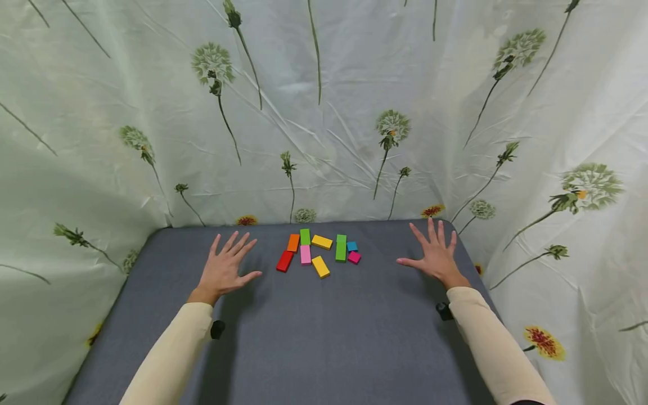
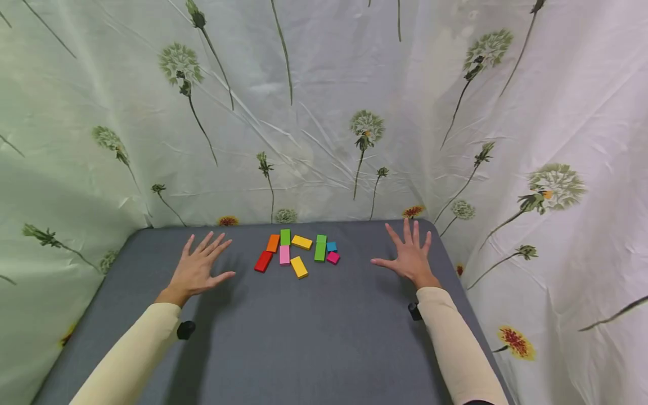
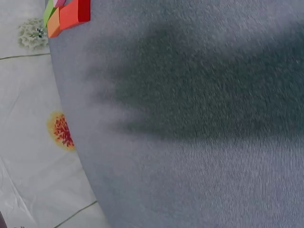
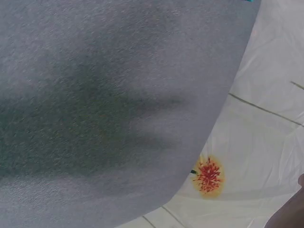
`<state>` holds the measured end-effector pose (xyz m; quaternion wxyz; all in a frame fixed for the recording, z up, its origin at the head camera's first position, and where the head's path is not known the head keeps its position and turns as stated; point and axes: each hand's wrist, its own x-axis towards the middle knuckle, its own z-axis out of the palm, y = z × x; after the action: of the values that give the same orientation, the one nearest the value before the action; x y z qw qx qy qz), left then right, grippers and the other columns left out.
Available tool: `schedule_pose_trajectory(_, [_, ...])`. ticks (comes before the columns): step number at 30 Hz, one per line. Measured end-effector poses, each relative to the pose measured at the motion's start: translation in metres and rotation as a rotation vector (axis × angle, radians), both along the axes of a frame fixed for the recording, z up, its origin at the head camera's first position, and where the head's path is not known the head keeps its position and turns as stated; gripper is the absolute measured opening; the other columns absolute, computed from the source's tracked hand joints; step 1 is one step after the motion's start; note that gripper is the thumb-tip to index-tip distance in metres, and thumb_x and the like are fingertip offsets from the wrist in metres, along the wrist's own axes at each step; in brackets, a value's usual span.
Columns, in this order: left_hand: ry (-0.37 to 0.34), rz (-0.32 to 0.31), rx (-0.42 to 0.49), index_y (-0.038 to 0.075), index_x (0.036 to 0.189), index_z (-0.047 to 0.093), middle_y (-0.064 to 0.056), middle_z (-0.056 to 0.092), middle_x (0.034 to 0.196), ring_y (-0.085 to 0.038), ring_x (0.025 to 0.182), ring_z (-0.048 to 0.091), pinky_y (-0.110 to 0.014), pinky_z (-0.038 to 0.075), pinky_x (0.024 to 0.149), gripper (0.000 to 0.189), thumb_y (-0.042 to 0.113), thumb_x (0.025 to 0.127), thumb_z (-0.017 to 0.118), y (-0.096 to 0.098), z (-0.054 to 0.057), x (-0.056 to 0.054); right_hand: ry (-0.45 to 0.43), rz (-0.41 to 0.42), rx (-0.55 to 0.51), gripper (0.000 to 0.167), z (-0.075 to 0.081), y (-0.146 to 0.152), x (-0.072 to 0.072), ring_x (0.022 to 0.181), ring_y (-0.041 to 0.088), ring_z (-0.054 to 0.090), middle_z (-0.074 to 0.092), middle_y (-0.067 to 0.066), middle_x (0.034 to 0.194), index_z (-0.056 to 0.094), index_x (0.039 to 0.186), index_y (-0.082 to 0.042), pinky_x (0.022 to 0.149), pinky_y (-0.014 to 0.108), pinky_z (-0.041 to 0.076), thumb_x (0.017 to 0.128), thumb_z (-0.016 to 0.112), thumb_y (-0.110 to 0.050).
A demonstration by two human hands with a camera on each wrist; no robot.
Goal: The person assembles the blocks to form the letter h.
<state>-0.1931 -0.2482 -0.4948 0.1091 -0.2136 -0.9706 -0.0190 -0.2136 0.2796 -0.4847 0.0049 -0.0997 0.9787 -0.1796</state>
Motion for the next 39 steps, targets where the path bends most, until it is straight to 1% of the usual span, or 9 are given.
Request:
schedule_pose_trajectory(5, [-0.014, -0.002, 0.007, 0.014, 0.144, 0.044, -0.014, 0.037, 0.151, -0.036, 0.14, 0.028, -0.058, 0.007, 0.113, 0.082, 0.06, 0.079, 0.065, 0.008, -0.004, -0.002, 0.006, 0.012, -0.016, 0.106, 0.001, -0.009, -0.003, 0.143, 0.042, -0.017, -0.01, 0.021, 0.159, 0.018, 0.155, -0.021, 0.104, 0.066, -0.017, 0.074, 0.065, -0.07])
schedule_pose_trajectory(12, [-0.042, -0.023, 0.054, 0.014, 0.142, 0.048, -0.016, 0.038, 0.15, -0.038, 0.139, 0.031, -0.059, 0.011, 0.113, 0.078, 0.055, 0.079, 0.068, 0.02, -0.012, -0.007, 0.021, 0.03, -0.014, 0.106, 0.001, -0.027, -0.007, 0.144, 0.044, -0.01, -0.001, 0.023, 0.159, 0.023, 0.154, -0.018, 0.106, 0.067, -0.012, 0.072, 0.068, -0.069])
schedule_pose_trajectory(16, [-0.067, -0.029, 0.049, 0.016, 0.142, 0.049, -0.016, 0.038, 0.15, -0.037, 0.139, 0.031, -0.058, 0.011, 0.114, 0.076, 0.056, 0.08, 0.067, 0.027, -0.017, -0.012, 0.076, 0.072, -0.052, 0.106, -0.003, -0.04, -0.011, 0.144, 0.044, -0.005, 0.006, 0.023, 0.158, 0.025, 0.153, -0.022, 0.108, 0.065, -0.011, 0.07, 0.062, -0.077])
schedule_pose_trajectory(19, [-0.091, -0.024, 0.041, 0.016, 0.142, 0.049, -0.016, 0.038, 0.15, -0.037, 0.139, 0.031, -0.057, 0.011, 0.114, 0.075, 0.057, 0.08, 0.066, 0.033, -0.021, -0.015, 0.101, 0.101, -0.055, 0.107, -0.006, -0.051, -0.014, 0.145, 0.043, -0.001, 0.009, 0.023, 0.158, 0.026, 0.153, -0.024, 0.109, 0.064, -0.009, 0.069, 0.058, -0.082])
schedule_pose_trajectory(23, [-0.131, -0.023, 0.061, 0.016, 0.141, 0.049, -0.017, 0.039, 0.149, -0.038, 0.139, 0.031, -0.057, 0.01, 0.114, 0.074, 0.056, 0.081, 0.066, 0.041, -0.024, -0.019, 0.067, 0.121, -0.019, 0.102, -0.005, -0.069, -0.02, 0.145, 0.043, 0.002, 0.012, 0.022, 0.158, 0.03, 0.152, -0.02, 0.109, 0.065, -0.005, 0.071, 0.07, -0.068])
schedule_pose_trajectory(26, [-0.179, -0.025, 0.103, 0.015, 0.141, 0.049, -0.019, 0.038, 0.149, -0.039, 0.138, 0.031, -0.058, 0.009, 0.114, 0.073, 0.052, 0.081, 0.069, 0.045, -0.027, -0.021, 0.039, 0.139, 0.0, 0.098, -0.005, -0.082, -0.024, 0.144, 0.043, 0.005, 0.014, 0.022, 0.157, 0.032, 0.151, -0.018, 0.109, 0.065, -0.001, 0.072, 0.077, -0.056])
schedule_pose_trajectory(30, [-0.246, -0.014, 0.134, 0.015, 0.14, 0.05, -0.021, 0.037, 0.149, -0.04, 0.138, 0.03, -0.059, 0.006, 0.113, 0.071, 0.045, 0.08, 0.074, 0.049, -0.031, -0.026, 0.023, 0.174, 0.008, 0.097, -0.007, -0.099, -0.027, 0.144, 0.042, 0.007, 0.016, 0.021, 0.157, 0.033, 0.151, -0.02, 0.11, 0.065, 0.003, 0.072, 0.078, -0.055])
schedule_pose_trajectory(35, [-0.276, -0.005, 0.119, 0.014, 0.139, 0.052, -0.02, 0.04, 0.147, -0.04, 0.137, 0.032, -0.06, 0.008, 0.113, 0.07, 0.04, 0.079, 0.077, 0.054, -0.036, -0.032, -0.004, 0.22, -0.006, 0.095, -0.014, -0.119, -0.031, 0.144, 0.04, 0.011, 0.018, 0.019, 0.157, 0.035, 0.15, -0.02, 0.111, 0.064, 0.008, 0.072, 0.079, -0.053])
schedule_pose_trajectory(39, [-0.307, -0.009, 0.107, 0.013, 0.137, 0.053, -0.019, 0.042, 0.145, -0.038, 0.135, 0.035, -0.06, 0.012, 0.112, 0.069, 0.038, 0.078, 0.079, 0.06, -0.039, -0.035, -0.046, 0.25, -0.023, 0.092, -0.02, -0.132, -0.033, 0.144, 0.04, 0.015, 0.02, 0.018, 0.157, 0.036, 0.149, -0.021, 0.111, 0.062, 0.012, 0.073, 0.08, -0.049])
